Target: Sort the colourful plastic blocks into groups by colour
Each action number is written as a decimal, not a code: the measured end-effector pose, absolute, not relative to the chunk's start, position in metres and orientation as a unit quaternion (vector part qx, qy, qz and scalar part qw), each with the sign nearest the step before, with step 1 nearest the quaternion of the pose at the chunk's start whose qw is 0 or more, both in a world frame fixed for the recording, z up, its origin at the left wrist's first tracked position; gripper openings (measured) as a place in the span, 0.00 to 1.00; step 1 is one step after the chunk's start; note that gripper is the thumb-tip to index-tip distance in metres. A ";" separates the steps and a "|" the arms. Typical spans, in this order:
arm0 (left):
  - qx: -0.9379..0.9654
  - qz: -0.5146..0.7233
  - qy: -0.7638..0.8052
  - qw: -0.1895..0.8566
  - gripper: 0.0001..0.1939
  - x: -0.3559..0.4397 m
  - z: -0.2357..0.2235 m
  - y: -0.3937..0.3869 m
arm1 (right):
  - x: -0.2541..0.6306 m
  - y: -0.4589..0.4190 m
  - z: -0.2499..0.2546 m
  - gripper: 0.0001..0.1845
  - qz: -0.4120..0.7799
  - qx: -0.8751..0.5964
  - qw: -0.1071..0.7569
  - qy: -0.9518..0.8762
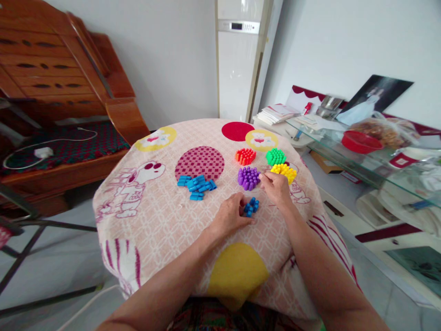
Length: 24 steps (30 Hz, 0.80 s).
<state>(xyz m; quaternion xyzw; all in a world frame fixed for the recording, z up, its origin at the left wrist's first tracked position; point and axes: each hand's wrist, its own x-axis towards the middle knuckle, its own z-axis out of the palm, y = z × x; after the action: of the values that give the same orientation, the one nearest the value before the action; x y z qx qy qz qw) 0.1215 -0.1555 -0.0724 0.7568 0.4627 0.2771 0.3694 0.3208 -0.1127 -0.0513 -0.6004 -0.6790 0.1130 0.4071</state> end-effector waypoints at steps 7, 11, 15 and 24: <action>0.771 0.266 0.450 0.364 0.25 0.117 -0.074 -0.157 | 0.322 -0.113 -0.052 0.20 0.123 -0.608 0.400 -0.675; 0.781 0.276 0.415 0.377 0.24 0.116 -0.075 -0.158 | 0.322 -0.114 -0.052 0.20 0.123 -0.610 0.400 -0.673; 0.794 0.266 0.416 0.354 0.17 0.115 -0.074 -0.159 | 0.322 -0.114 -0.052 0.20 0.133 -0.611 0.401 -0.670; 0.779 0.264 0.497 0.277 0.14 0.115 -0.074 -0.162 | 0.323 -0.113 -0.052 0.20 0.110 -0.612 0.388 -0.680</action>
<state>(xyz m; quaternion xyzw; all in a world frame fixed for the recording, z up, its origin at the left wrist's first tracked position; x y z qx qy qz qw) 0.1148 -0.1619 -0.0741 0.7789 0.4965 0.2642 0.2773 0.3232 -0.1131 -0.0525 -0.6122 -0.6800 0.1095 0.3884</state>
